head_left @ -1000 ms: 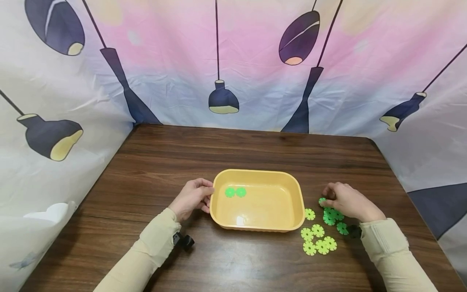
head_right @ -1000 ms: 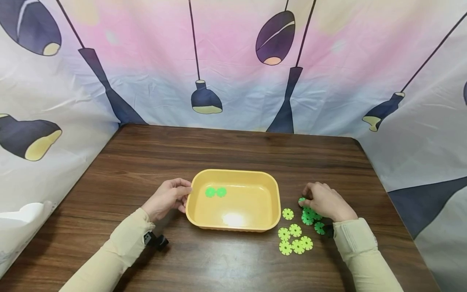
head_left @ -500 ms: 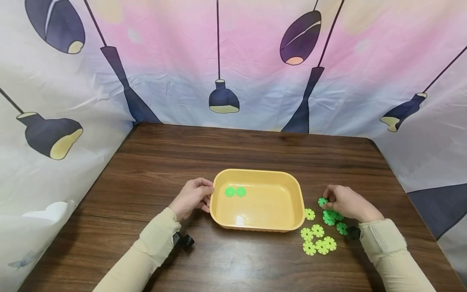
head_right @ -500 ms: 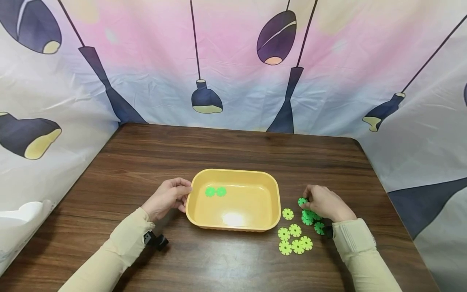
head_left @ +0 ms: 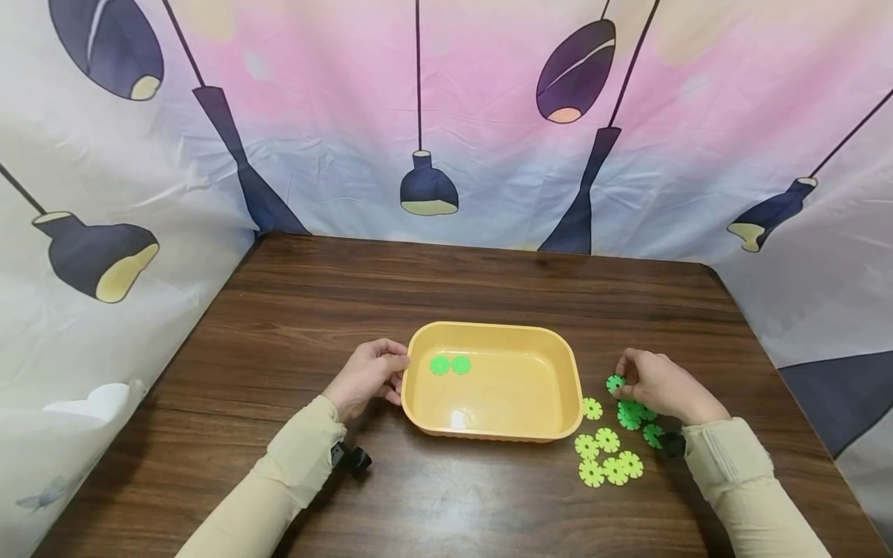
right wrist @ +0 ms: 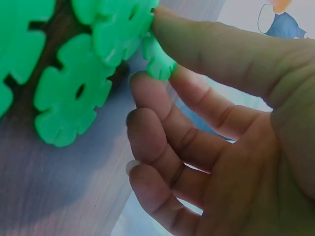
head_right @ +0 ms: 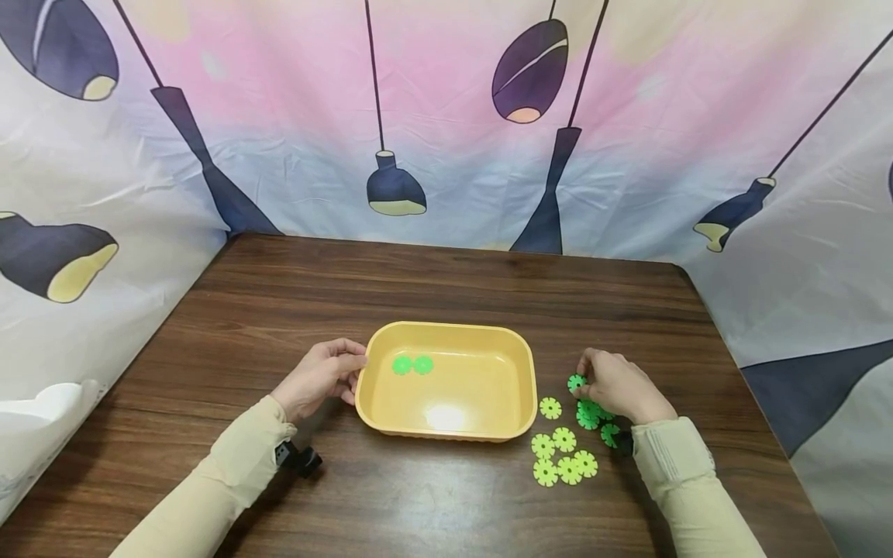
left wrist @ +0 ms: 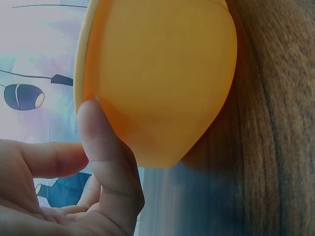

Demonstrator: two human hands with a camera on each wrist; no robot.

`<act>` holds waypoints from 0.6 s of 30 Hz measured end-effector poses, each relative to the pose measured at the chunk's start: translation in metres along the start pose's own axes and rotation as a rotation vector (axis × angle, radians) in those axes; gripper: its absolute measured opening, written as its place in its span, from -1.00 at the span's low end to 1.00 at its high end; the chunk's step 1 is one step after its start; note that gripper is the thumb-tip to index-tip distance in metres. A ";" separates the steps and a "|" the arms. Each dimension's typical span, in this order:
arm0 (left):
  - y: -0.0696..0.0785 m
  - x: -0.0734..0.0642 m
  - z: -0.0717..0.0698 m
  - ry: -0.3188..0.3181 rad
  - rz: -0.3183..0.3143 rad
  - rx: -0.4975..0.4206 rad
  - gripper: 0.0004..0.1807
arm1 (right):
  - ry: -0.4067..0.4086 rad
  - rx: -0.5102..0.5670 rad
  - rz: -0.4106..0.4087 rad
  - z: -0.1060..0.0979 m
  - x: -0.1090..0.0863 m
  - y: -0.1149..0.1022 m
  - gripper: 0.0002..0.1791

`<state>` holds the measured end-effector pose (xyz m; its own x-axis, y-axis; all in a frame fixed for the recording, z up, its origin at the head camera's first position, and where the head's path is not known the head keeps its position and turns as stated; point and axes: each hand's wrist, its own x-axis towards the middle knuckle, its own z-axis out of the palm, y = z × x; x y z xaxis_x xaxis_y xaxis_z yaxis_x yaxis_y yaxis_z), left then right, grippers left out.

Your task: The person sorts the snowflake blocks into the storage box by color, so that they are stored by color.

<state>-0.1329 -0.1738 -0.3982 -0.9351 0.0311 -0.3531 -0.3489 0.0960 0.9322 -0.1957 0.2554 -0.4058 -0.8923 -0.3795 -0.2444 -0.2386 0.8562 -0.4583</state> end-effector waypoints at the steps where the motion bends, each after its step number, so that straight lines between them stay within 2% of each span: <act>1: 0.000 0.000 0.000 0.000 0.000 0.001 -0.71 | 0.003 0.003 0.004 0.000 0.000 0.000 -0.72; 6: -0.001 0.000 0.000 0.004 -0.002 -0.001 -0.72 | 0.015 0.009 0.003 -0.001 0.000 0.000 -0.73; 14: -0.001 0.001 0.000 0.007 -0.001 -0.002 -0.73 | 0.050 0.009 -0.064 -0.003 0.001 -0.001 -0.77; 18: 0.000 0.001 0.000 0.006 0.000 -0.001 -0.72 | 0.054 0.050 -0.091 -0.006 0.001 -0.004 -0.82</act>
<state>-0.1333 -0.1734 -0.3988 -0.9353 0.0255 -0.3530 -0.3492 0.0955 0.9322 -0.1979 0.2539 -0.3986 -0.8874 -0.4345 -0.1542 -0.3014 0.7997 -0.5193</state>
